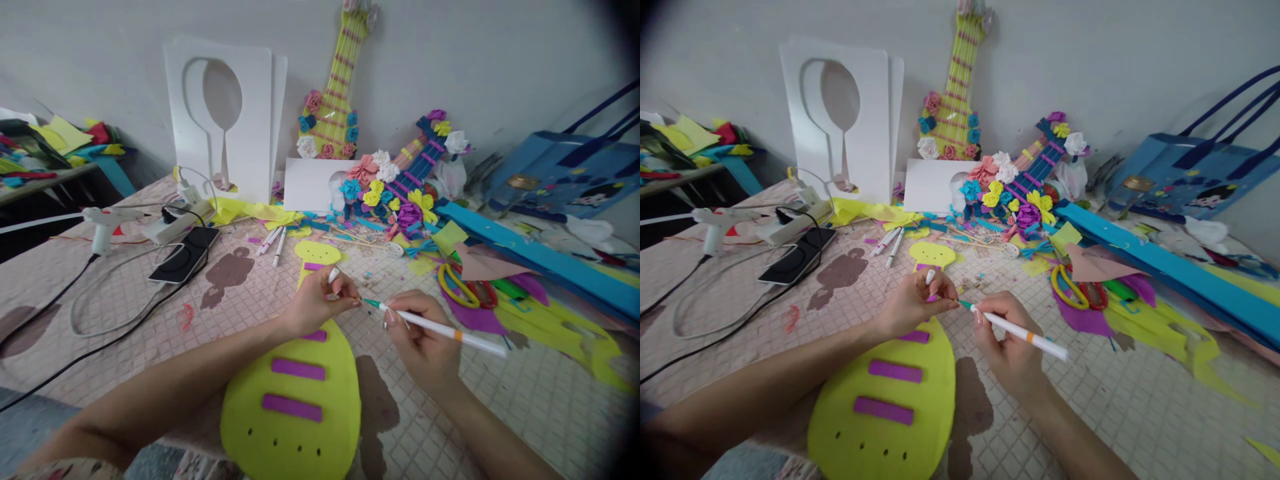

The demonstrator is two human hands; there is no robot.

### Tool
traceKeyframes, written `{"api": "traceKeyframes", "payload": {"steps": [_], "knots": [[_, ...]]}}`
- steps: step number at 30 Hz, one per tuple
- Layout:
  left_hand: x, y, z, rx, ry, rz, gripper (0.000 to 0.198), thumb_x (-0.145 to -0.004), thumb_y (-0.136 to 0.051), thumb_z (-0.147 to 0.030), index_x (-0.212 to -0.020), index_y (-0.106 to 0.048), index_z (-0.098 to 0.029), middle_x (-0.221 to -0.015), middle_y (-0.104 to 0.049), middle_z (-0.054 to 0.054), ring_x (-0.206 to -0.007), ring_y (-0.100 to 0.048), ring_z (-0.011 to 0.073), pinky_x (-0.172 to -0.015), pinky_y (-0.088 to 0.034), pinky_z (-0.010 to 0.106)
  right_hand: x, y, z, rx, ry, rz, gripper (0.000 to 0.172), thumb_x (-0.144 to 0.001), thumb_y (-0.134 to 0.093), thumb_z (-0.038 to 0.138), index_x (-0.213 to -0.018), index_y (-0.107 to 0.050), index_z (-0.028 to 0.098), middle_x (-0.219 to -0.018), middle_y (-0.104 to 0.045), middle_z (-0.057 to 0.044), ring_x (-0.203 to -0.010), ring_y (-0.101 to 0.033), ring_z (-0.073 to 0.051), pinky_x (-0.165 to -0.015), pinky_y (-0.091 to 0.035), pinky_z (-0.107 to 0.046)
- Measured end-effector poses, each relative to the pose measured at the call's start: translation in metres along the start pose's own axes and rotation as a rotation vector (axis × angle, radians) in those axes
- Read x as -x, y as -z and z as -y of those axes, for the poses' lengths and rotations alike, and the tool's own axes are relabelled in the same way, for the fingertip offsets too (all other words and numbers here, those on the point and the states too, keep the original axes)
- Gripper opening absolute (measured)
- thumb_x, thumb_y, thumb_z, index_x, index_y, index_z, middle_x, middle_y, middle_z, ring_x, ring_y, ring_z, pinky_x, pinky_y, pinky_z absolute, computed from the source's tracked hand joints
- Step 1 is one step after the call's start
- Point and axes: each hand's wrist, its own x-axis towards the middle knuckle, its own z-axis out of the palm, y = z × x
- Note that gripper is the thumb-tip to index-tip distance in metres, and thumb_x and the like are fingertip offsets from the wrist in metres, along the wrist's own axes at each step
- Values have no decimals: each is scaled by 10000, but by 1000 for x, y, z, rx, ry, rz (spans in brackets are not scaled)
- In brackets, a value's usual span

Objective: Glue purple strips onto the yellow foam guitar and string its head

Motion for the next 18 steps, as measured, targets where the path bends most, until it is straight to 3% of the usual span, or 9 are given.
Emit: {"api": "traceKeyframes", "payload": {"steps": [12, 18], "knots": [[0, 1, 0, 33, 31, -2, 463, -680, -777, -242, -637, -321, -175, -745, -602, 4, -654, -565, 80, -627, -465, 229, 1, -1, 0, -62, -59, 16, 129, -838, -569, 116, -907, -563, 225, -824, -568, -1, -665, -545, -112, -564, -464, -245], [1, 3, 2, 40, 33, 30, 453, -707, -762, -272, -657, -322, -179, -778, -614, 14, -666, -562, 82, -632, -450, 230, -1, 0, 2, -205, -218, -47, 49, -861, -574, 187, -895, -556, 216, -717, -558, 22, -581, -548, -109, -505, -452, -250]]}}
